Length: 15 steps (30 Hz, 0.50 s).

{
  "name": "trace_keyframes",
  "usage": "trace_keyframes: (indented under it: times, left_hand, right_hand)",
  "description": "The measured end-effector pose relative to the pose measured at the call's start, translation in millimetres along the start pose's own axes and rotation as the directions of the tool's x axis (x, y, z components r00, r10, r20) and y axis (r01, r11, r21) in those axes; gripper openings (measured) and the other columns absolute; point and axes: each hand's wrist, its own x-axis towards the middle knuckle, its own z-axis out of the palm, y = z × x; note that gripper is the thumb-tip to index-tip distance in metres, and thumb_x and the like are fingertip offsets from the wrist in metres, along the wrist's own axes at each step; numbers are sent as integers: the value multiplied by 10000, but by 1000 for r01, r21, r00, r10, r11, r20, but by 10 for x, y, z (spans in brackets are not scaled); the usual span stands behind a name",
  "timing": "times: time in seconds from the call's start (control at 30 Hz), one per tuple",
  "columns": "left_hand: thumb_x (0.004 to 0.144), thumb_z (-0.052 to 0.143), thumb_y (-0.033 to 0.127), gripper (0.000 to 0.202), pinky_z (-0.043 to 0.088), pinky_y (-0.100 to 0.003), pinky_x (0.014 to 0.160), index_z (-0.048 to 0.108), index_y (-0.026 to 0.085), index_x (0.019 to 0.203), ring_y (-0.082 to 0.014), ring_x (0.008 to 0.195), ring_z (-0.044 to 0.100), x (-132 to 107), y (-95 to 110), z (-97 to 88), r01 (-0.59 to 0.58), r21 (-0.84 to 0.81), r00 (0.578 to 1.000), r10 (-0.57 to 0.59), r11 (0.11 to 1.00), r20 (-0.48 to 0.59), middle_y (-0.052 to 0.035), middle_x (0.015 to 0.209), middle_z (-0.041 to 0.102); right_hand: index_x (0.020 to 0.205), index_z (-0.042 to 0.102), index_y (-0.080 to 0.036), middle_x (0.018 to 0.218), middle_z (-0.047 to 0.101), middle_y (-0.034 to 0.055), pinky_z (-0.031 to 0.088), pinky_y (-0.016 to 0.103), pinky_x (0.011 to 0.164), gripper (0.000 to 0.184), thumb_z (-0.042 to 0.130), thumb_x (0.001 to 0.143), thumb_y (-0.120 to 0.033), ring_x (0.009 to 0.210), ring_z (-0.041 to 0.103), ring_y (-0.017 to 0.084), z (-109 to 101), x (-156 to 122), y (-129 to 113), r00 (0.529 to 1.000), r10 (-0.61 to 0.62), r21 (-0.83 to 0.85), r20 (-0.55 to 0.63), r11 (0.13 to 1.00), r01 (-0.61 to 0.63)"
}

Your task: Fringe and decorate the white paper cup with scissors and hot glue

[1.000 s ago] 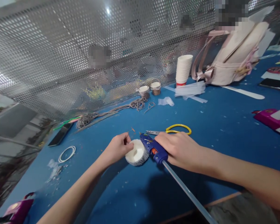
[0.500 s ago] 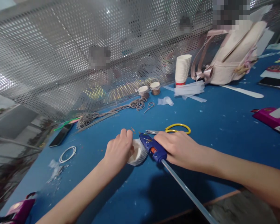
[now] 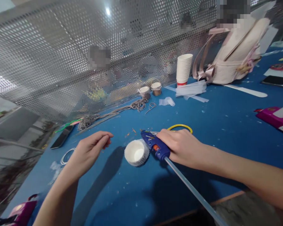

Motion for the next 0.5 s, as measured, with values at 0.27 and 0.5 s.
trace_keyframes:
  times: [0.27, 0.5]
  left_hand:
    - [695, 585, 452, 273, 427, -248, 557, 666, 191, 708, -143, 548, 526, 5, -181, 297, 221, -193, 963, -245, 956, -111, 3, 586, 619]
    - [803, 481, 494, 388, 344, -220, 506, 469, 199, 552, -108, 497, 399, 63, -171, 405, 169, -123, 985, -170, 978, 8, 50, 479, 427]
  right_hand:
    - [883, 574, -173, 762, 653, 43, 340, 248, 562, 92, 492, 843, -167, 609, 548, 145, 77, 27, 90, 989, 55, 287, -138, 958, -13]
    - [816, 582, -185, 659, 611, 0, 362, 216, 535, 60, 569, 813, -244, 552, 503, 119, 47, 63, 68, 980, 171, 435, -104, 894, -110]
